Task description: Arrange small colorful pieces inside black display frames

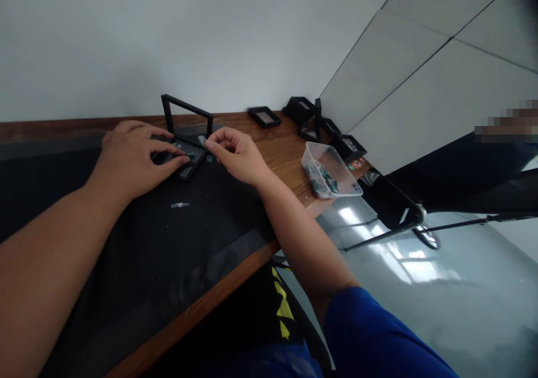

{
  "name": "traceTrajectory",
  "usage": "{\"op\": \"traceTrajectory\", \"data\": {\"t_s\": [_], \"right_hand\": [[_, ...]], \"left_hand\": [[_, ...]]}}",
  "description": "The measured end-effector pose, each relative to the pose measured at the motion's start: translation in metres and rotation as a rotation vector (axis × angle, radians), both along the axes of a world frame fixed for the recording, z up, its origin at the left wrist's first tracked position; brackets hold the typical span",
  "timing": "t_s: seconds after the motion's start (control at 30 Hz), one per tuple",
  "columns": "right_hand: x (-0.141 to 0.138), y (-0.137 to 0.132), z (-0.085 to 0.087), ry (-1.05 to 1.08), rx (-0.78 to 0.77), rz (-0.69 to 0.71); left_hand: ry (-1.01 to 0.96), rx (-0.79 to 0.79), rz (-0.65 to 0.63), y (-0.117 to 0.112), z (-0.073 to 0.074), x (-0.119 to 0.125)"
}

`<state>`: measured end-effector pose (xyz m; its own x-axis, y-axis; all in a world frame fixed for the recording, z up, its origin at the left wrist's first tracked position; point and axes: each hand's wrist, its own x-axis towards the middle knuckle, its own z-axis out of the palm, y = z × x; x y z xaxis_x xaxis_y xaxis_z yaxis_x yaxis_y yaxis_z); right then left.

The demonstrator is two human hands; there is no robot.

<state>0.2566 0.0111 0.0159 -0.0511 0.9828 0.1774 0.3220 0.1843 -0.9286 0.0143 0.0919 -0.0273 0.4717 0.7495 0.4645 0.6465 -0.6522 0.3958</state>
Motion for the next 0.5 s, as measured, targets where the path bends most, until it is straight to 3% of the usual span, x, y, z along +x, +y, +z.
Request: {"op": "traceTrajectory", "data": {"t_s": [0.23,0.5], "right_hand": [[0.0001,-0.0005,0.0001,-0.009,0.024,-0.010],[0.0007,0.0028,-0.0017,0.031,-0.020,-0.002]], "left_hand": [[0.024,0.055,-0.009,-0.0042,0.0031,0.0050],[0.007,-0.052,-0.043,-0.0081,0.0082,0.0096]]}}
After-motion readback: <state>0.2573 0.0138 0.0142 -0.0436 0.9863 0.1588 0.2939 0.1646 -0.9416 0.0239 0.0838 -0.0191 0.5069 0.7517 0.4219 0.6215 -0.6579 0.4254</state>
